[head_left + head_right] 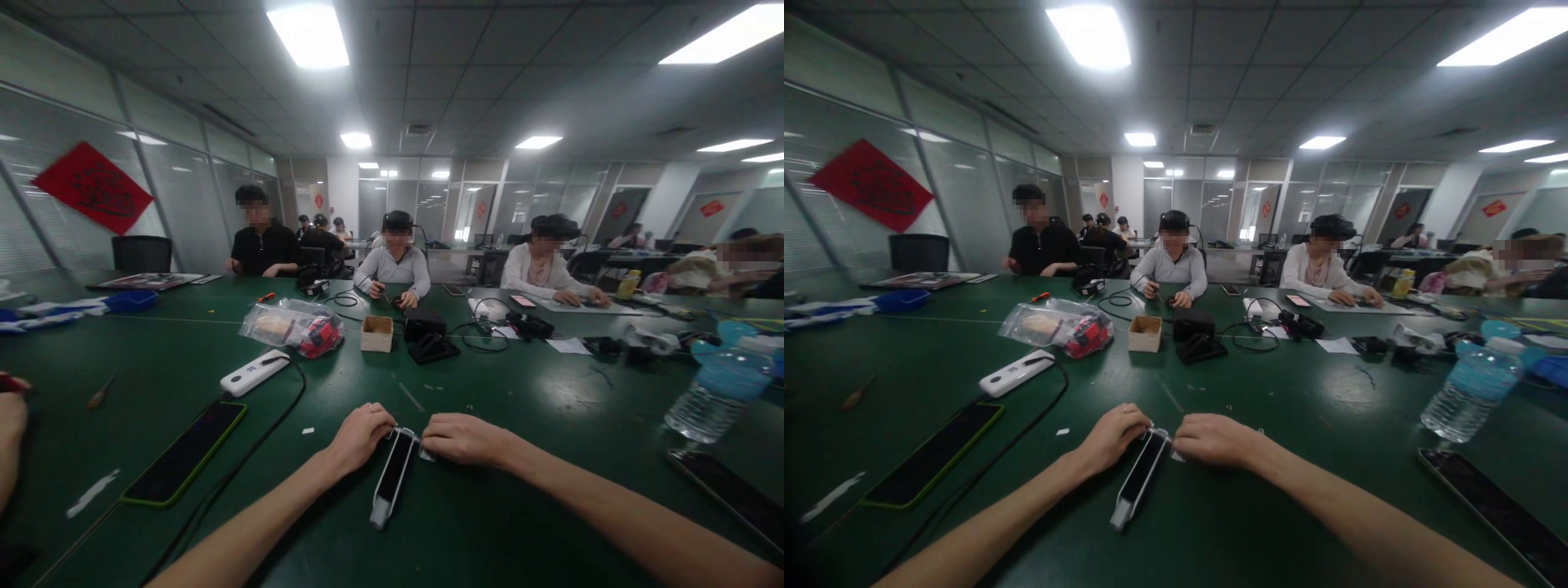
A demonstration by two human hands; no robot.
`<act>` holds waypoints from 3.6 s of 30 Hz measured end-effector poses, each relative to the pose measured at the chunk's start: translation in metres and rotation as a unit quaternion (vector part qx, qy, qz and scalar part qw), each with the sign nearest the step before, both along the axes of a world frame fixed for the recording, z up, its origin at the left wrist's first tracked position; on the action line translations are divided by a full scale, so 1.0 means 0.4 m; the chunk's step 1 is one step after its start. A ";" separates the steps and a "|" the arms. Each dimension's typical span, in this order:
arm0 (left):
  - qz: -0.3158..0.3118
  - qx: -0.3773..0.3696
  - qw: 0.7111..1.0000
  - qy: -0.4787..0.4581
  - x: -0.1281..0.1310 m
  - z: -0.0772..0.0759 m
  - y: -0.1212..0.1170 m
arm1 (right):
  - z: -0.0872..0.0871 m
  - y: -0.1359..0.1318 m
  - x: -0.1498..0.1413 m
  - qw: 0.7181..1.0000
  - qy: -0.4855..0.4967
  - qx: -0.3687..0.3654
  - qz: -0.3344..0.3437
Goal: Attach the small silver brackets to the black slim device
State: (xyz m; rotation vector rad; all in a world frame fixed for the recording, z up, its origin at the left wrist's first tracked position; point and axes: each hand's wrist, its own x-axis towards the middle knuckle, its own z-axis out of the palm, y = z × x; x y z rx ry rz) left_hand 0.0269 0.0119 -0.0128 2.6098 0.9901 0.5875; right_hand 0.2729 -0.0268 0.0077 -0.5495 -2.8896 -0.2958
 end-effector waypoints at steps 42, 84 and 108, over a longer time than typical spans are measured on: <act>0.017 -0.053 0.997 0.059 0.017 0.047 -0.087 | 0.108 -0.055 -0.204 0.977 -0.193 -0.004 -0.087; 0.037 -0.059 0.995 0.068 0.023 0.060 -0.091 | -0.045 -0.102 -0.090 0.894 0.250 -0.267 -0.260; 0.049 -0.039 0.995 0.080 0.030 0.061 -0.102 | -0.027 -0.106 -0.089 0.895 0.281 -0.219 -0.270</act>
